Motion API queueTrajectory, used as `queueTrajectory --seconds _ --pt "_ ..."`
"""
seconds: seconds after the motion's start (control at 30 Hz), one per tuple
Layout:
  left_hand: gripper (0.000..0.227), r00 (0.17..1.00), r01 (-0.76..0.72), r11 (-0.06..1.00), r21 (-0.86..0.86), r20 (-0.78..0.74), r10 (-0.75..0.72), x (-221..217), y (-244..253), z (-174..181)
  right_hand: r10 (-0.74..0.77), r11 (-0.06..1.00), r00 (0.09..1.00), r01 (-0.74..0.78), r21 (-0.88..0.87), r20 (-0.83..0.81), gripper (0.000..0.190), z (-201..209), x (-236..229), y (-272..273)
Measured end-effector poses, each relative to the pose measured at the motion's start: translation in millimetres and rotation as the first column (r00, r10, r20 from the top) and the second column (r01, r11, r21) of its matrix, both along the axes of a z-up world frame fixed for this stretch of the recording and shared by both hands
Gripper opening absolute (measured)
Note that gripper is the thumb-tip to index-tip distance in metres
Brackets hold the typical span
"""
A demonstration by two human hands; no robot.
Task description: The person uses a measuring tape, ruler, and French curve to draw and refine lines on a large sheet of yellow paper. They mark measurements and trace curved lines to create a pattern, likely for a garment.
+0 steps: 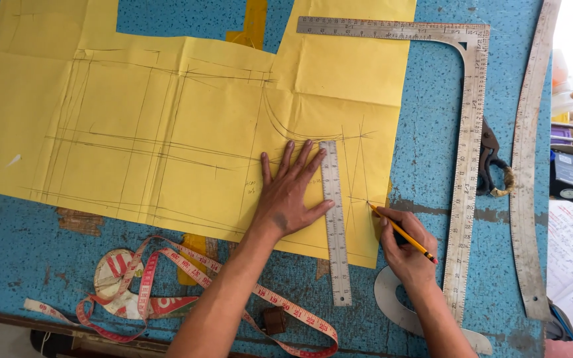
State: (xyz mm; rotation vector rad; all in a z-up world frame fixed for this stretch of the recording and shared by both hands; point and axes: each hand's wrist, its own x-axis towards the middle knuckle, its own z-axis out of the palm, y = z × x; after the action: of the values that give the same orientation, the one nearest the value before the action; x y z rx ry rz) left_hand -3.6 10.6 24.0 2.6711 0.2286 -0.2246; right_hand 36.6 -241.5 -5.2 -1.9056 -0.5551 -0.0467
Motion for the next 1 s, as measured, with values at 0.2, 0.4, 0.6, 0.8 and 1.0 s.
queueTrajectory --seconds 0.2,0.4,0.6,0.8,1.0 --pt "0.079 0.990 -0.112 0.994 0.008 0.092 0.111 -28.1 30.3 1.7 -0.006 1.000 1.000 0.006 0.004 0.006 0.018 0.7 0.3 0.9" --pt "0.057 0.891 -0.270 0.962 0.048 0.390 0.231 -78.9 43.5 -19.2 0.121 0.981 0.991 -0.110 -0.163 0.059 0.015 23.4 -37.3 -4.2" --pt "0.056 0.884 -0.192 0.981 0.027 0.439 0.161 -123.8 6.1 -32.9 0.146 0.973 0.989 -0.148 -0.177 -0.025 0.017 9.8 -74.5 -11.7" --pt "0.054 0.861 -0.238 0.971 0.023 0.467 0.200 -139.2 0.3 -40.1 0.147 0.978 0.988 -0.136 -0.159 0.055 0.016 6.2 -77.9 -6.2" --pt "0.053 0.833 -0.273 0.961 -0.029 0.493 0.251 -143.8 1.6 -45.2 0.134 0.979 0.987 -0.117 -0.165 0.092 0.017 0.3 -79.7 -6.1"
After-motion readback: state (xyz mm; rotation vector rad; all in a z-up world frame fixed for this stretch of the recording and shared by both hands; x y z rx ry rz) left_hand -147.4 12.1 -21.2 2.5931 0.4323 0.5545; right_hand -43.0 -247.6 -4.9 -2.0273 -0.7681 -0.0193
